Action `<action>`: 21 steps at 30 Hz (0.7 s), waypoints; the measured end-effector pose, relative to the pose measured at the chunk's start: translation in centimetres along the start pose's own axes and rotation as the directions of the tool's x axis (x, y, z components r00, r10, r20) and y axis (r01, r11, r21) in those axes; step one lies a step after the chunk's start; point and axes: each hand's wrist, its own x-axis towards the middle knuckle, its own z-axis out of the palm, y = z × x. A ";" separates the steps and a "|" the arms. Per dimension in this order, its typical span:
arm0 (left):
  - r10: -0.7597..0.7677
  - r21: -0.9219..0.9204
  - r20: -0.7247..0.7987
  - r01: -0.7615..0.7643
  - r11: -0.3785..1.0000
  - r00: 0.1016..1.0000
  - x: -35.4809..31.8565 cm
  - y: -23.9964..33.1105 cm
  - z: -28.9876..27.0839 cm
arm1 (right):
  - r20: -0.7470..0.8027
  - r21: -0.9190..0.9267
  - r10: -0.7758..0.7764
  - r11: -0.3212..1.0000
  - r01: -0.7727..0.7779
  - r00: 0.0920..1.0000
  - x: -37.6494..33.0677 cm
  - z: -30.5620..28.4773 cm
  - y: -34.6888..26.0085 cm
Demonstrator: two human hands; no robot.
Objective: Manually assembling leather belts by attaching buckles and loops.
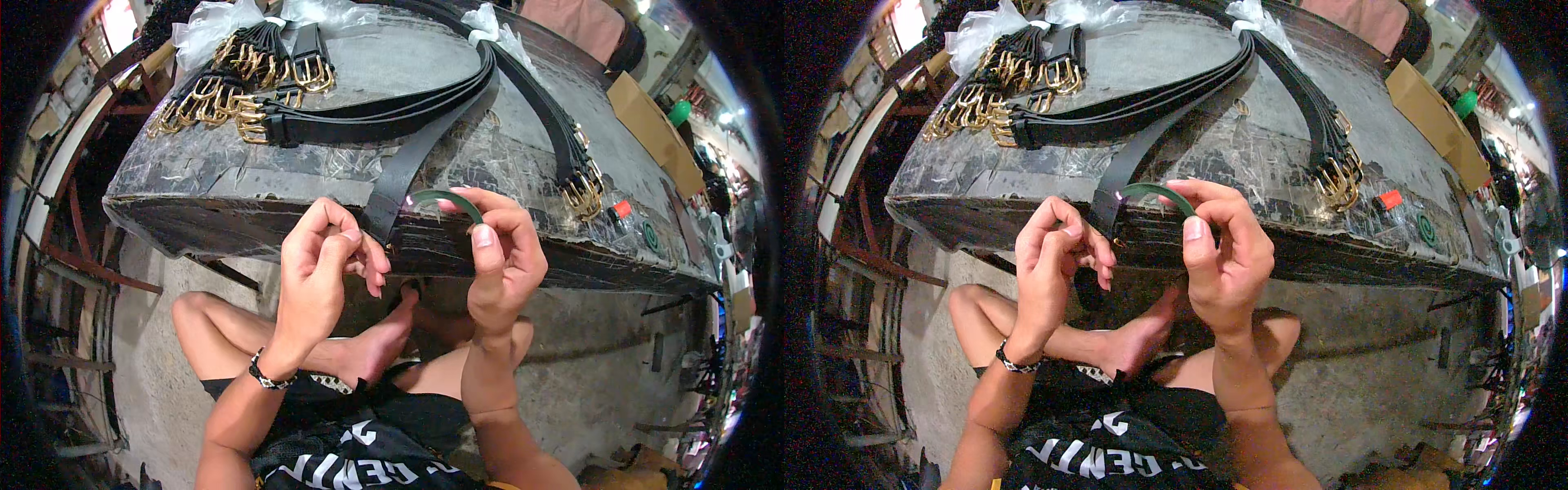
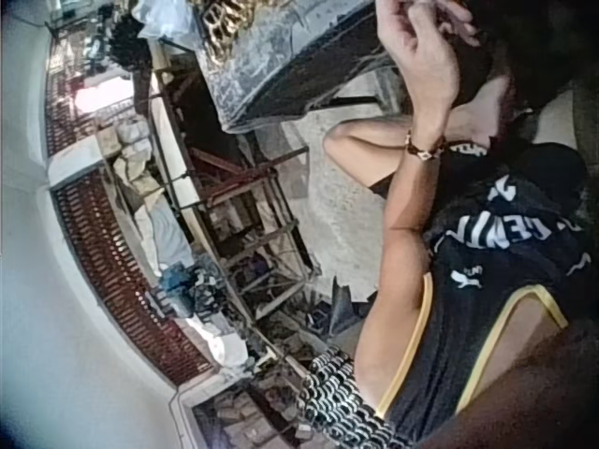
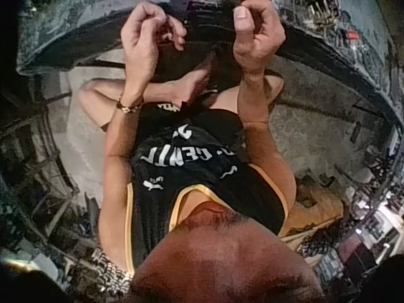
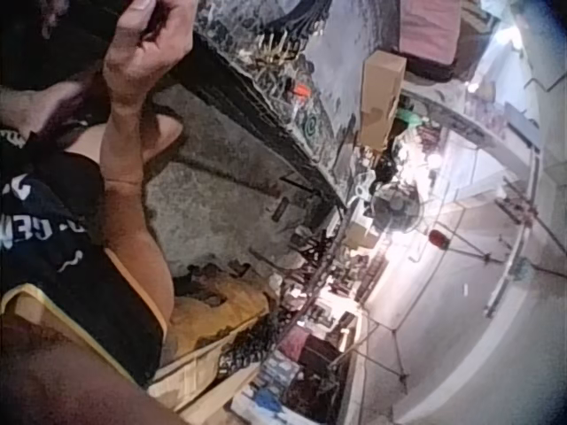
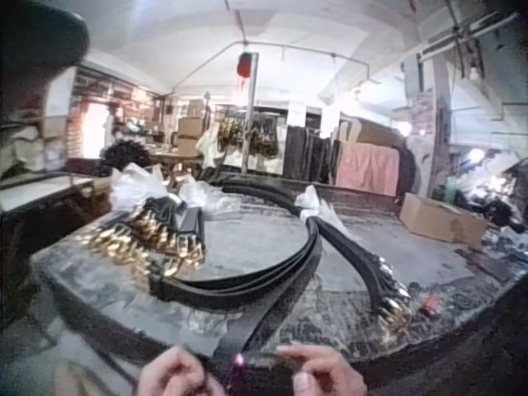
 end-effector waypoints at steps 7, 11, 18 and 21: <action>0.199 0.566 -0.002 -0.163 0.808 0.980 -0.3 1.2 1.7 | -0.004 0.026 0.016 1.000 -0.016 1.000 0.0 0.2 -0.2; 0.288 0.732 0.042 -0.225 0.642 0.957 0.4 0.8 1.9 | -0.008 0.028 0.023 0.999 -0.023 1.000 -0.1 0.1 0.0; 0.448 0.730 0.060 -0.345 0.590 0.892 0.7 -0.2 1.8 | -0.014 0.030 0.017 0.999 -0.017 1.000 0.0 0.1 0.1; 0.397 0.667 0.023 -0.310 0.678 0.918 0.6 -1.6 1.4 | -0.020 0.038 0.023 0.999 -0.022 1.000 -0.1 0.2 0.0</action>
